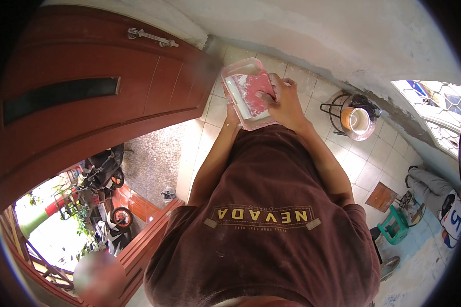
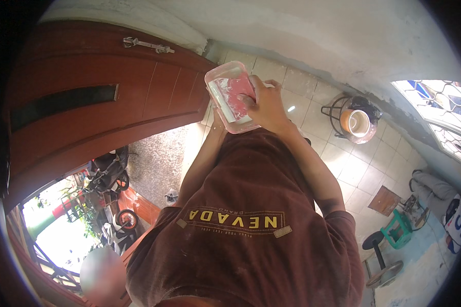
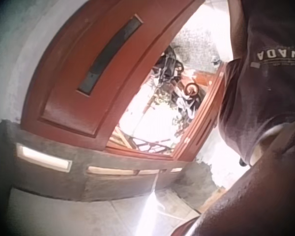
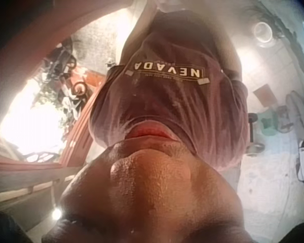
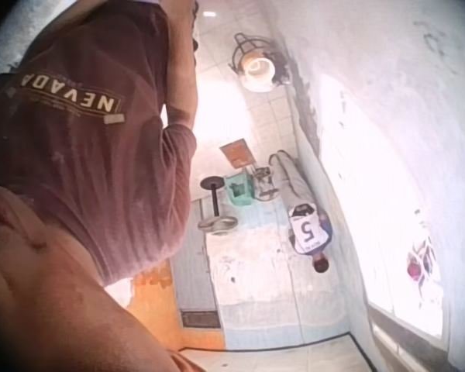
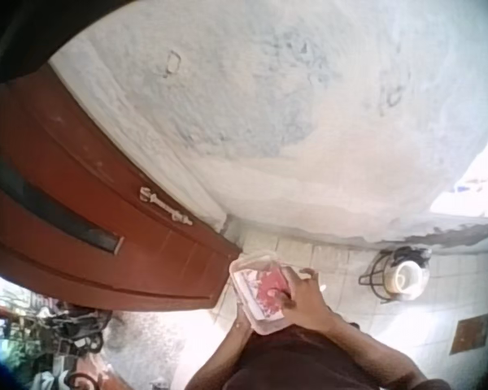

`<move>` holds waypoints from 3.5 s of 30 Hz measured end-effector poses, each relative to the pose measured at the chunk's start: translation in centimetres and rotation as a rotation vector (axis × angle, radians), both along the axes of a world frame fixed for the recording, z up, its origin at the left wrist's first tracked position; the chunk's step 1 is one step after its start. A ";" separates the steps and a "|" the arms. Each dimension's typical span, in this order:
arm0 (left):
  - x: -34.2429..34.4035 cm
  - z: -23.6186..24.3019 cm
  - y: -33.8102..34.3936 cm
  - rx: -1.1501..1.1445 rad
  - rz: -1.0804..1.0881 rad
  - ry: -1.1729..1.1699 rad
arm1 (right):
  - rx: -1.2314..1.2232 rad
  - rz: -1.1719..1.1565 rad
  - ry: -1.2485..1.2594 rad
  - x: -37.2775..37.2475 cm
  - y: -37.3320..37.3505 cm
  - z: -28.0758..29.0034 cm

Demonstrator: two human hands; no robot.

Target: The person applies plaster to a wall using a scraper, repeatedly dipping the scraper into a container and spreading the material across the surface.

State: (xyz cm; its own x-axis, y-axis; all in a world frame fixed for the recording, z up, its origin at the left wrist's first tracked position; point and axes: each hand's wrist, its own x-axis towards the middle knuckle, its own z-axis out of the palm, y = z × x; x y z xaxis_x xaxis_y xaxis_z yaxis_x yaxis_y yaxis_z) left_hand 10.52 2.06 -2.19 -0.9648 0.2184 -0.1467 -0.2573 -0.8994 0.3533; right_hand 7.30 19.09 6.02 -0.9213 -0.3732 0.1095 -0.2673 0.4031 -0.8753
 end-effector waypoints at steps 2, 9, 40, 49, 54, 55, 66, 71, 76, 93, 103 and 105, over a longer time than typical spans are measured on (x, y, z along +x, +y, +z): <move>-0.2 -0.6 -0.5 -0.014 0.025 -0.054 | -0.083 -0.007 -0.049 -0.4 0.3 -0.6; 1.1 -3.1 -3.0 0.008 0.091 -0.082 | -0.693 -0.129 -0.742 -1.2 2.3 0.3; -6.6 -10.2 -27.4 0.326 -0.203 -0.184 | -1.027 -0.229 0.024 -15.0 -10.1 21.6; -6.1 -6.0 -31.1 0.345 -0.314 -0.202 | 0.086 -0.562 1.206 -25.8 -10.2 50.0; -4.5 0.3 -32.4 0.178 -0.274 -0.096 | 0.710 -0.734 1.595 -31.8 -12.7 59.3; -4.3 1.1 -32.5 0.208 -0.270 -0.074 | 0.791 -0.776 1.617 -33.0 -13.2 58.8; -4.9 -0.7 -35.8 0.264 -0.244 -0.035 | 1.013 -0.747 1.390 -35.3 -16.7 37.3; -5.5 -1.3 -36.0 0.153 -0.194 -0.153 | 0.666 -0.811 1.460 -33.3 -15.6 43.6; -5.5 0.4 -34.9 0.244 -0.270 -0.093 | 0.535 -1.144 1.652 -33.4 -12.1 57.1; -7.5 -2.5 -34.2 0.178 -0.323 -0.161 | 0.528 -0.698 1.090 -32.2 -20.6 39.3; -7.3 -2.6 -32.7 0.169 -0.266 -0.093 | 0.544 -1.401 1.213 -36.6 -10.0 50.1; -7.6 -2.4 -32.5 0.234 -0.230 -0.074 | 0.661 -1.185 1.279 -39.1 -17.5 45.1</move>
State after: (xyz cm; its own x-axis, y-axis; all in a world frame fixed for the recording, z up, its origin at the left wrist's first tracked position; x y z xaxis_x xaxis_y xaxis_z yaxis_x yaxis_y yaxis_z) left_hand 2.89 -30.43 -4.60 -0.8750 0.4651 -0.1344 -0.4801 -0.8694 0.1168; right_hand -31.78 1.57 51.09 -0.1865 0.0544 0.9810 0.0850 0.9956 -0.0390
